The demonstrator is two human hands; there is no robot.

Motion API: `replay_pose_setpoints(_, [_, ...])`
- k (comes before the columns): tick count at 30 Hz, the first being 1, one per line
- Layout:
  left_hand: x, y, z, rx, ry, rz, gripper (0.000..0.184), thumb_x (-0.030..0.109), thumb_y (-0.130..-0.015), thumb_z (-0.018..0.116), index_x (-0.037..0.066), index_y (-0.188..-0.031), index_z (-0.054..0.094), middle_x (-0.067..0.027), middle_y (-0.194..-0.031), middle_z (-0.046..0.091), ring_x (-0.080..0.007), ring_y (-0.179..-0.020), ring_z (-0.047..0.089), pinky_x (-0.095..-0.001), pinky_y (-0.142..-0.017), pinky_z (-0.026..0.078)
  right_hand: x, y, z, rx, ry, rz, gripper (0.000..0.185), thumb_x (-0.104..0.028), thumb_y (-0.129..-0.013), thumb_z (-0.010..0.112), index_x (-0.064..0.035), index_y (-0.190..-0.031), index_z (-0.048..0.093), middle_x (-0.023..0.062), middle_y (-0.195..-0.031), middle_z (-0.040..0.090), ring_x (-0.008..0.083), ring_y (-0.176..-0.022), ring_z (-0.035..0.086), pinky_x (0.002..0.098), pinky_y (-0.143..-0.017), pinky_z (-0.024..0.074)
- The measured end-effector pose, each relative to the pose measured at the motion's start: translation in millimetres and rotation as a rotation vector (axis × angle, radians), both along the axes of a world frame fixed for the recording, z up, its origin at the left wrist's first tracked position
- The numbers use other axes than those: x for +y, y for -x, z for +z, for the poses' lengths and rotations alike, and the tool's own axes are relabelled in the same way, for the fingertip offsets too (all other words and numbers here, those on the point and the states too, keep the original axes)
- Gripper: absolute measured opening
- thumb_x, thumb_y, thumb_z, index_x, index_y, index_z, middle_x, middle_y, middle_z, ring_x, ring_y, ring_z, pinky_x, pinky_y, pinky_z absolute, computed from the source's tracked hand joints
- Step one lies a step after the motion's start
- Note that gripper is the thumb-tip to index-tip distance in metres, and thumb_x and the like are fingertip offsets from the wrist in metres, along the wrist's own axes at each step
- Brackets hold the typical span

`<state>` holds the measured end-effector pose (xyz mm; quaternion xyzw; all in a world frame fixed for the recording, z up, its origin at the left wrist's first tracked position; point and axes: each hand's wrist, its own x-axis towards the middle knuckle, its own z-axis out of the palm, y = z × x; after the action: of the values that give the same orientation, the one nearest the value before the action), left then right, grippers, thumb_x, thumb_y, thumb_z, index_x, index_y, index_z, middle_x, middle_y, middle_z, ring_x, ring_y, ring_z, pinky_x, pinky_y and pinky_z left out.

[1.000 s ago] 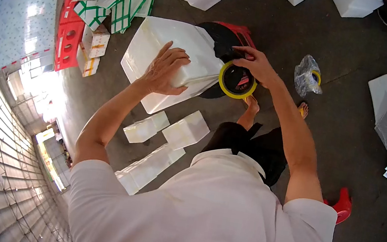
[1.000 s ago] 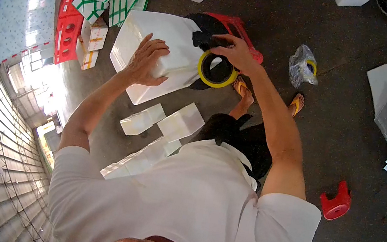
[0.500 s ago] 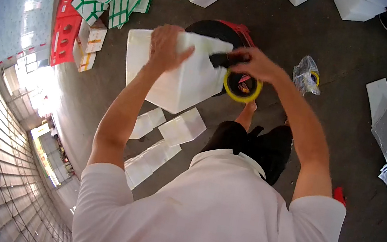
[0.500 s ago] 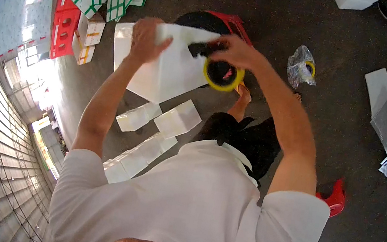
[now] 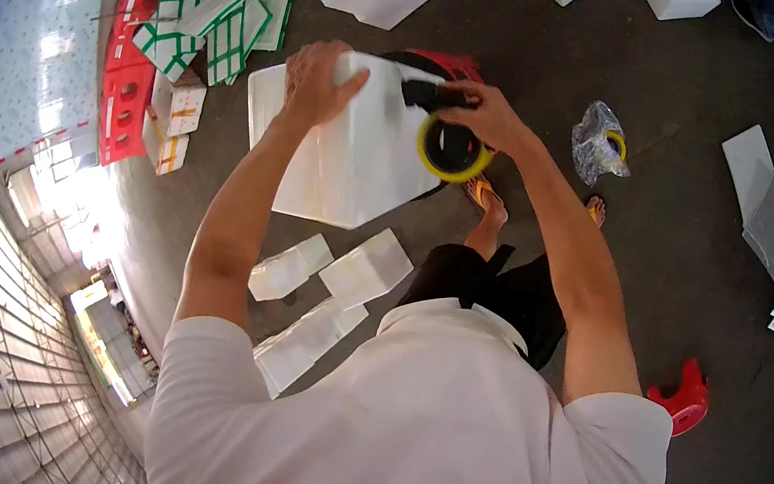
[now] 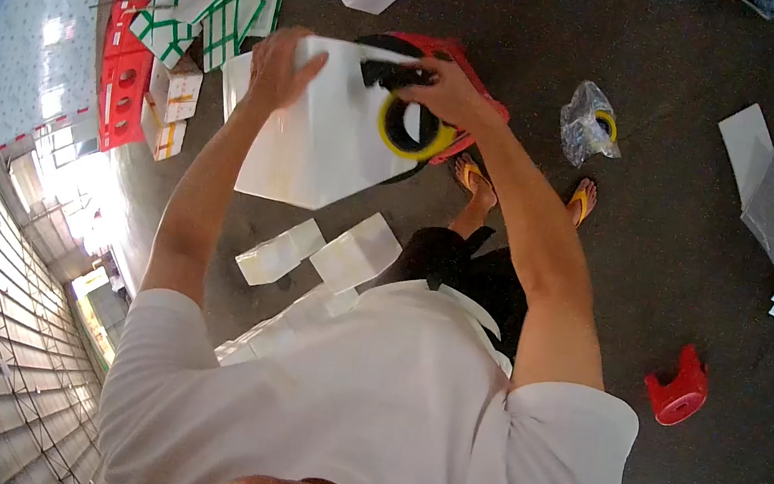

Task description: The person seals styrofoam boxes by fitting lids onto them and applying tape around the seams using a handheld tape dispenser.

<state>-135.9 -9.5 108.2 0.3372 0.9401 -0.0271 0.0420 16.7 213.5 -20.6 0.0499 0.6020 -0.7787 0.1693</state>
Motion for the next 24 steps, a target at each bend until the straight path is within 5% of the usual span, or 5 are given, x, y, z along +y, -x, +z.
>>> replay_pose_setpoints(7, [-49, 91, -16, -0.054, -0.09, 1.013, 0.055, 0.049, -0.085, 0.065, 0.014, -0.127, 0.057, -0.0169, -0.125, 0.059, -0.0349, -0.122, 0.051, -0.0469, -0.105, 0.036, -13, -58, -1, 0.015, 0.062, -0.138, 0.054, -0.019, -0.075, 0.079, -0.003, -0.124, 0.063, 0.0095, -0.11, 0.068, 0.0159, -0.097, 0.063, 0.0294, -0.087, 0.0499])
replay_pose_setpoints(10, [-65, 57, -6, 0.216, -0.21, 0.151, 0.063, 0.047, -0.081, 0.07, 0.012, -0.131, 0.055, -0.0159, -0.132, 0.056, -0.0364, -0.128, 0.047, -0.0464, -0.11, 0.032, -8, 9, -2, 0.046, -0.123, -0.042, 0.053, -0.022, -0.074, 0.079, -0.0055, -0.122, 0.065, 0.0084, -0.096, 0.071, 0.0133, -0.084, 0.065, 0.0306, -0.076, 0.0511])
replay_pose_setpoints(11, [-63, 28, 7, 0.12, -0.182, -0.241, 0.087, 0.043, -0.077, 0.075, 0.006, -0.146, 0.036, -0.0224, -0.149, 0.038, -0.0377, -0.138, 0.035, -0.0439, -0.117, 0.024, -12, 32, -21, 0.014, -0.025, -0.04, 0.051, -0.023, -0.075, 0.079, -0.0071, -0.121, 0.066, 0.0088, -0.097, 0.071, 0.0137, -0.085, 0.064, 0.0307, -0.078, 0.051])
replay_pose_setpoints(14, [-28, -73, 57, -0.41, 0.209, -0.663, 0.074, 0.057, -0.065, 0.077, 0.021, -0.127, 0.062, -0.0113, -0.147, 0.042, -0.033, -0.144, 0.027, -0.0528, -0.119, 0.016, -20, 74, -14, 0.093, -0.094, -0.053, 0.051, -0.021, -0.076, 0.078, -0.0053, -0.123, 0.065, 0.0053, -0.1, 0.069, 0.0124, -0.085, 0.062, 0.0265, -0.078, 0.051])
replay_pose_setpoints(24, [-21, -12, -2, 0.002, -0.09, -0.194, 0.053, 0.042, -0.067, 0.079, 0.015, -0.11, 0.066, -0.0118, -0.108, 0.065, -0.0313, -0.112, 0.057, -0.0502, -0.108, 0.034, -2, -30, 16, -0.024, -0.073, 0.234, 0.048, -0.016, -0.08, 0.076, -0.0067, -0.125, 0.064, 0.0107, -0.108, 0.064, 0.0134, -0.095, 0.059, 0.0274, -0.079, 0.0486])
